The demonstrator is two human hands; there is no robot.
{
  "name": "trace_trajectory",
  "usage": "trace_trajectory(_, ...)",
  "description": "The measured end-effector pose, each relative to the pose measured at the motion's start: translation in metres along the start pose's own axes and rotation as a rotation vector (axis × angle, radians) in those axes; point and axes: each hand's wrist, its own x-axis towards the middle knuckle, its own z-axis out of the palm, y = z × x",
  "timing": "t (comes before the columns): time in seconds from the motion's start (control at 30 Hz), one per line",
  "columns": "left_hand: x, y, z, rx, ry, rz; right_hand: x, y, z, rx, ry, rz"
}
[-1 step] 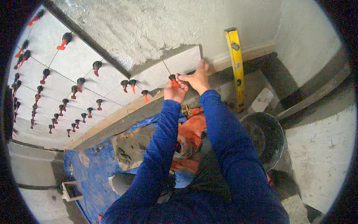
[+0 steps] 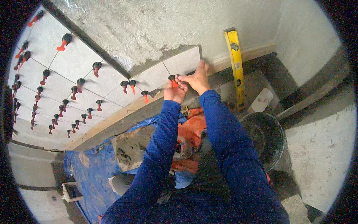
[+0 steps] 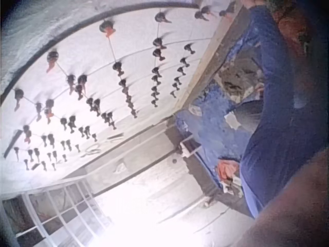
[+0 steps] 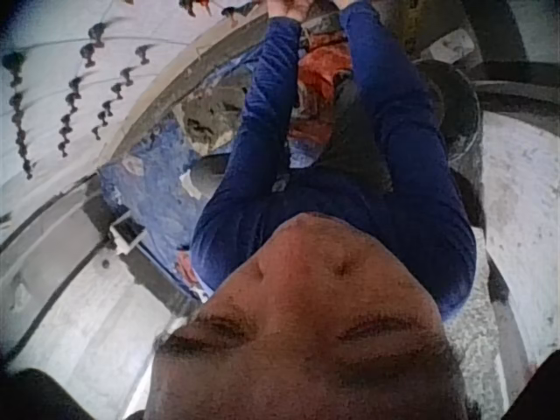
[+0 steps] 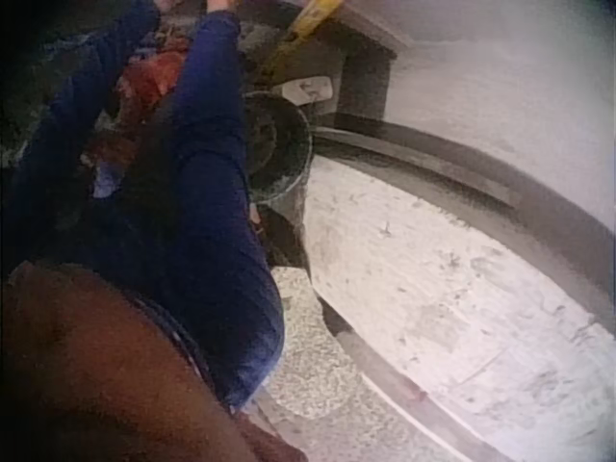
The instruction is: The person applies adhesive to a wall using a notched trowel, places a tile, and secures it with tile leveling clips. They then use a spirit level to check alignment and clean excess adhesive with a sponge.
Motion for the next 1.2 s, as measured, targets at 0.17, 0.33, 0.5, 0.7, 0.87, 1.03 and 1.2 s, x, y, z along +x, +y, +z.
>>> trace_trajectory(0.17, 0.002, -0.001, 0.001, -0.063, 0.015, -0.004, 0.000, 0.003, -0.004, 0.012, -0.006, 0.012)
trace_trajectory(0.33, 0.006, 0.001, 0.007, -0.066, -0.028, -0.007, 0.005, 0.001, 0.000, 0.038, 0.004, 0.009)
trace_trajectory(0.5, 0.008, 0.001, 0.008, -0.102, 0.003, -0.006, 0.003, -0.003, 0.000, 0.016, 0.037, 0.002)
trace_trajectory(0.7, 0.010, 0.002, 0.001, -0.037, -0.001, -0.011, -0.006, -0.009, -0.003, 0.113, 0.005, 0.064)
trace_trajectory(0.87, 0.013, -0.001, 0.002, -0.034, 0.083, 0.040, -0.007, -0.006, 0.002, 0.018, -0.021, -0.065)
trace_trajectory(1.03, 0.014, -0.002, 0.003, -0.064, 0.050, 0.049, -0.007, -0.003, 0.005, -0.007, -0.033, -0.053)
trace_trajectory(1.2, 0.010, 0.003, -0.001, -0.026, -0.050, -0.019, -0.006, -0.004, 0.006, -0.011, -0.050, -0.055)
